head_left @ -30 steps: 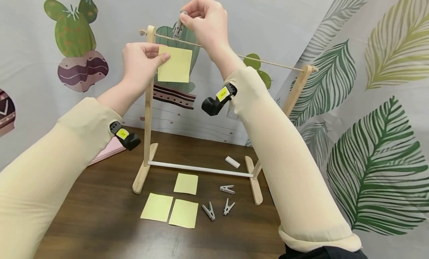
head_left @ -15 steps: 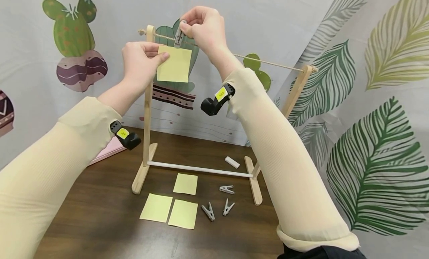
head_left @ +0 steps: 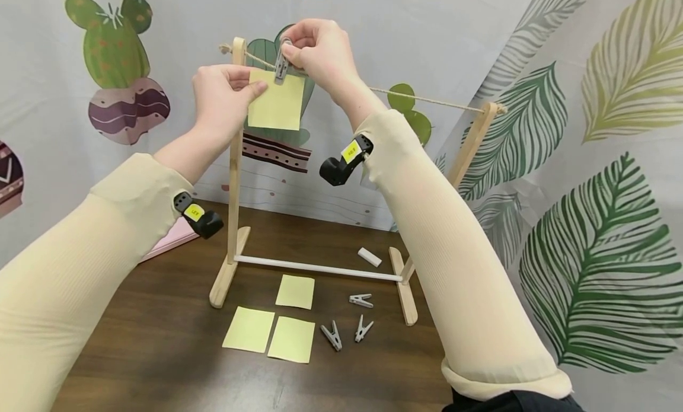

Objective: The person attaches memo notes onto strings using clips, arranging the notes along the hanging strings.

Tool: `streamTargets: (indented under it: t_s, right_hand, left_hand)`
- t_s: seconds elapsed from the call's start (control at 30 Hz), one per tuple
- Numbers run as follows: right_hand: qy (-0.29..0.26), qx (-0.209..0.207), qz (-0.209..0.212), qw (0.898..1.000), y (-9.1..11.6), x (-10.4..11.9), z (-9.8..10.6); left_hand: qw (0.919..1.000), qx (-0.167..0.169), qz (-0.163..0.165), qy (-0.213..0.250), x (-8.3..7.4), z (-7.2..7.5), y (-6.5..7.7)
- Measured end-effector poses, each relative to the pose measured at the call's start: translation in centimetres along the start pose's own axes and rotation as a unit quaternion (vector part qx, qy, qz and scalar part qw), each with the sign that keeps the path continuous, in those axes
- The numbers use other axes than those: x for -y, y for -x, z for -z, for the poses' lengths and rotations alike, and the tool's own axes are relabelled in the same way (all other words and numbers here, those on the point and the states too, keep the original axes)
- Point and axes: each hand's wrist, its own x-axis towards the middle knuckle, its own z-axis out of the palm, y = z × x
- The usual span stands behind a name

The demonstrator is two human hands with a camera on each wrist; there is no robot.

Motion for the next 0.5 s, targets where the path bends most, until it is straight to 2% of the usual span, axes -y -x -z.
streamTargets:
  t_s: [0.5]
  right_hand:
    - [-0.005,0.031,0.008,0.999,0.05,-0.34,-0.17]
  left_hand:
    - [1.0,0.001,0.0,0.0,-0.17,-0.18,0.36]
